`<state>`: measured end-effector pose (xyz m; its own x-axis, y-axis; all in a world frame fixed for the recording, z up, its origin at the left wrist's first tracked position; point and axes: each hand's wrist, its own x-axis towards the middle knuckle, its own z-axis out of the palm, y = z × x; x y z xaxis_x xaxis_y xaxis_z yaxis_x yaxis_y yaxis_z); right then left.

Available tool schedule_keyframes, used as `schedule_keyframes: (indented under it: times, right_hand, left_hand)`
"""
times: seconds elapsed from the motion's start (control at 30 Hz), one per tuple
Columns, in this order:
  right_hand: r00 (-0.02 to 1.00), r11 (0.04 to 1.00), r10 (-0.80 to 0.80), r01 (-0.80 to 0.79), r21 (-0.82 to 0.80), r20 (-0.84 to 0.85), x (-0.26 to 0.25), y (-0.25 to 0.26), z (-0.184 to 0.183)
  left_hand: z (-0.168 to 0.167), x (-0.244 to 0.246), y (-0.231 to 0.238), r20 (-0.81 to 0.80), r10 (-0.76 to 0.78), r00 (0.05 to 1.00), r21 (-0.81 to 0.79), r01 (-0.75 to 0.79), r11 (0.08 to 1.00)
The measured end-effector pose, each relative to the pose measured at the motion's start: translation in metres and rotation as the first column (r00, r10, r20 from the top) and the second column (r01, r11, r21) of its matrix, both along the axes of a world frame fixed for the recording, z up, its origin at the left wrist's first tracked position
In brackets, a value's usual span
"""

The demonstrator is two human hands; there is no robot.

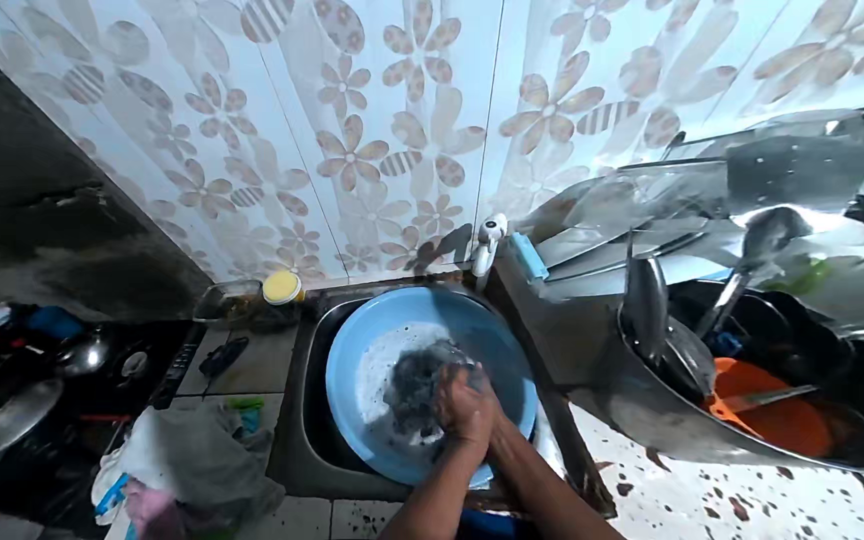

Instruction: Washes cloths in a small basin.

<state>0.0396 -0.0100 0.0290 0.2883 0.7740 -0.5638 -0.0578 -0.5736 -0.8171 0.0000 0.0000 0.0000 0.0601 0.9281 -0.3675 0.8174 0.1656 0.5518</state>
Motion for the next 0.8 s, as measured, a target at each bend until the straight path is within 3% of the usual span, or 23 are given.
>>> schedule_keyframes:
  times: [0.07, 0.13, 0.17, 0.23, 0.3, 0.4, 0.47, 0.53, 0.6, 0.63, 0.67, 0.73, 0.8]
  right_hand:
    - [0.980, 0.981, -0.073, 0.103, 0.163, -0.184, 0.007, 0.011, -0.076]
    - [0.964, 0.906, -0.089, 0.183, 0.382, -0.250, 0.008, 0.022, -0.153]
    - [0.935, 0.891, -0.123, 0.252, 0.377, -0.334, 0.006, 0.023, -0.156]
    - [0.790, 0.877, -0.262, 0.435, 0.206, -0.554, -0.001, 0.025, -0.139]
    - [0.706, 0.857, -0.356, 0.508, 0.087, -0.612, -0.005, 0.028, -0.133]
    - [0.736, 0.859, -0.441, 0.511, -0.005, -0.514, -0.010, 0.030, -0.131]
    - [0.742, 0.896, -0.388, 0.443, -0.034, -0.547, -0.003, 0.027, -0.127]
    - [0.756, 0.918, -0.314, 0.396, 0.020, -0.575, 0.011, 0.025, -0.116]
    - [0.912, 0.957, -0.265, 0.288, 0.032, -0.312, 0.028, 0.026, -0.104]
    - [0.984, 0.986, -0.165, 0.164, -0.024, -0.063, 0.033, 0.026, -0.096]
    - [0.987, 0.992, 0.000, 0.020, -0.123, 0.161, 0.033, 0.029, -0.091]
    - [0.848, 0.928, 0.299, -0.151, -0.340, 0.438, 0.018, 0.037, -0.085]
    - [0.668, 0.882, 0.445, -0.210, -0.423, 0.596, -0.003, 0.043, -0.097]
  left_hand:
    - [-0.001, -0.006, 0.006, 0.026, -0.019, 0.999, 0.016, 0.019, 1.000]
    - [0.002, -0.008, 0.009, 0.062, -0.021, 0.998, -0.005, 0.022, 1.000]
    - [-0.002, -0.009, 0.011, 0.088, -0.010, 0.996, 0.000, 0.010, 1.000]
    - [-0.035, -0.010, 0.020, 0.143, 0.013, 0.990, 0.089, -0.026, 0.996]
    - [-0.055, -0.014, 0.027, 0.255, 0.052, 0.966, 0.106, -0.081, 0.991]
    - [-0.067, -0.024, 0.041, 0.376, 0.134, 0.917, 0.012, -0.150, 0.989]
    - [-0.068, -0.038, 0.060, 0.417, 0.163, 0.894, -0.067, -0.148, 0.987]
    - [-0.067, -0.062, 0.084, 0.354, 0.159, 0.922, -0.130, -0.120, 0.984]
    - [-0.071, -0.085, 0.104, 0.246, 0.141, 0.959, -0.179, -0.098, 0.979]
    - [-0.077, -0.092, 0.108, 0.166, 0.122, 0.979, -0.171, -0.094, 0.981]
    - [-0.086, -0.096, 0.110, 0.067, 0.091, 0.994, -0.132, -0.081, 0.988]
    - [-0.107, -0.096, 0.099, -0.127, -0.038, 0.991, -0.087, 0.027, 0.996]
    - [-0.122, -0.093, 0.080, -0.281, -0.187, 0.941, -0.146, 0.151, 0.978]
